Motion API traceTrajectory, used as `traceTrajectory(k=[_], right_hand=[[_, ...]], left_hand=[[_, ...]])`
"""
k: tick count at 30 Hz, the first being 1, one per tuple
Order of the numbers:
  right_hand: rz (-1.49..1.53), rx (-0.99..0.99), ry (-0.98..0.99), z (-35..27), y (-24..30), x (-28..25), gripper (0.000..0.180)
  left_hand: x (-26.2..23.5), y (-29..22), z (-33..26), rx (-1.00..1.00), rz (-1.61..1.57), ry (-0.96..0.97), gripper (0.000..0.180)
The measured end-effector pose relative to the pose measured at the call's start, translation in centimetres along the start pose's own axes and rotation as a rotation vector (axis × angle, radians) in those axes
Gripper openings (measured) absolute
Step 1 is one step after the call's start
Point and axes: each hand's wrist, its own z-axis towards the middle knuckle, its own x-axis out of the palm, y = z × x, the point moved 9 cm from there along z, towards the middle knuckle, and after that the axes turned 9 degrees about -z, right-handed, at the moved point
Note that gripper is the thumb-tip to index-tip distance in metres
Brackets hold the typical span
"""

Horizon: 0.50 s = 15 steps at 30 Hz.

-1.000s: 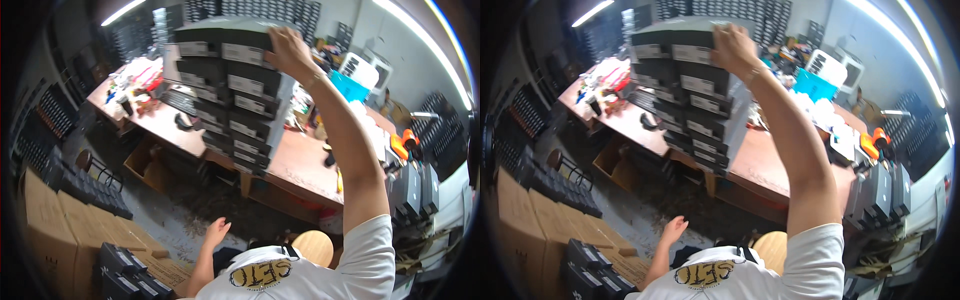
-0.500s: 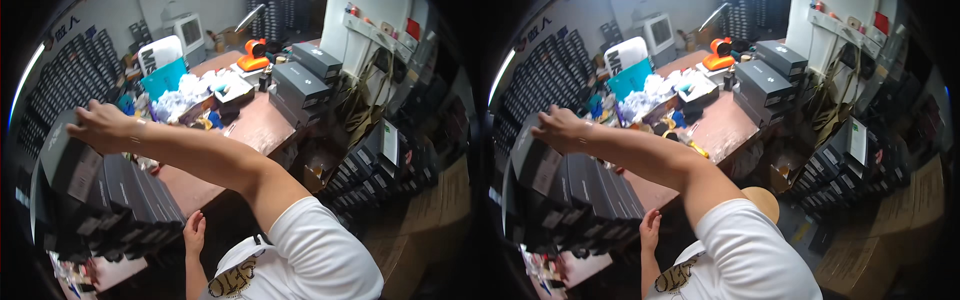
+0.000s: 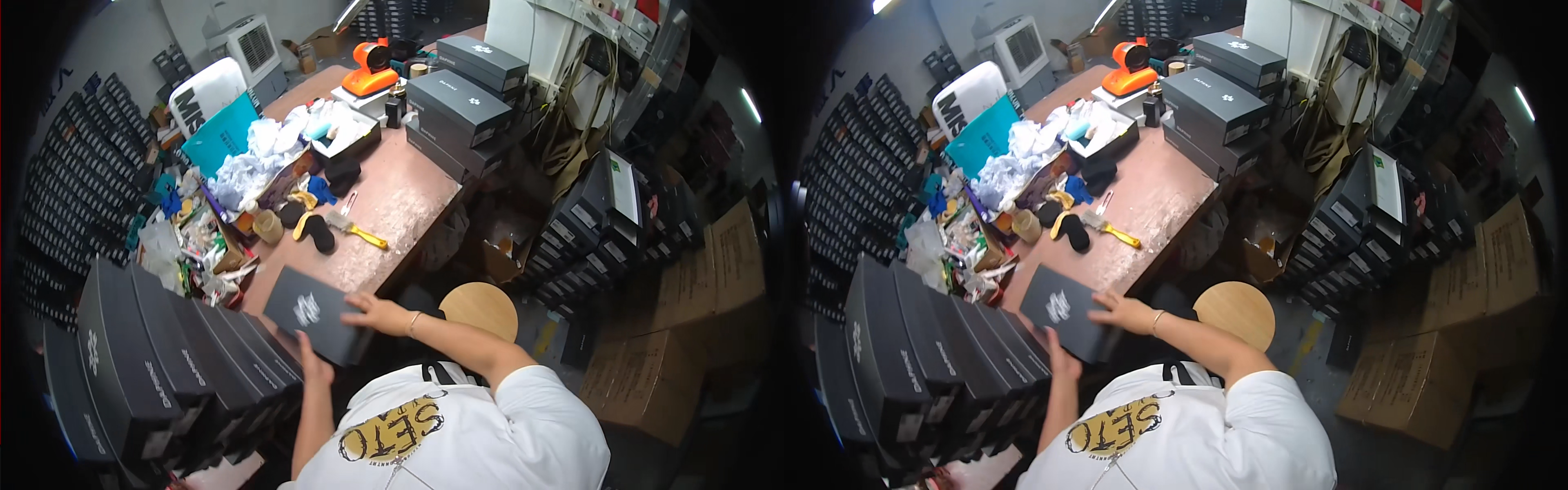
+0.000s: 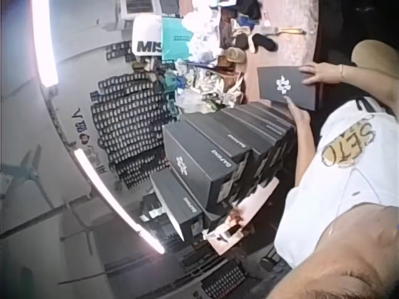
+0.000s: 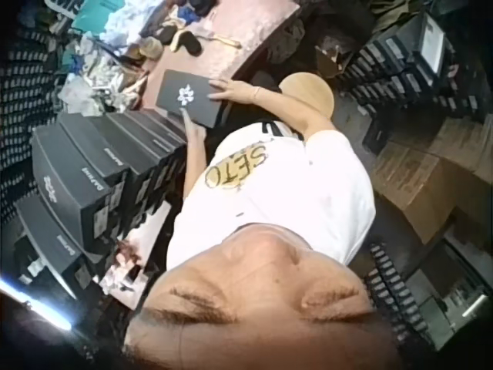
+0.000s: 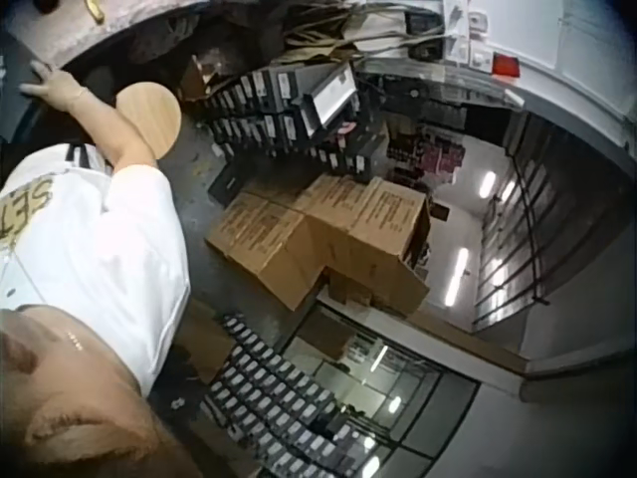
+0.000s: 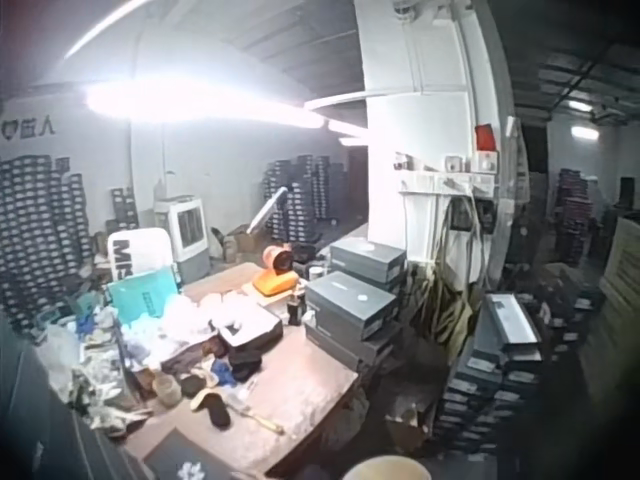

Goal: Packing finished shoes into boxes with tissue paper and organizing stacked boxes on a workbench.

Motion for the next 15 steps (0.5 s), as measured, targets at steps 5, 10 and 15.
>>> traceTrajectory(k=[5, 10, 15], right_hand=[[0.356, 0.309, 0.097, -3.1, -6.7, -0.2, 0.073], [0.751, 1.553, -0.862, -20.6, -30.1, -6.2, 0.044], [0.812, 1.722, -1.186, -27.8, -47.0, -12.8, 0.09]], left_hand=[[-4.3, 1.3, 1.6, 0.251, 0.322, -0.252, 0.067], [-2.2, 0.5, 2.7, 0.443, 0.349, -0.434, 0.066], [-3.5, 0.1, 2.3, 0.681, 0.882, -0.54, 0.072]])
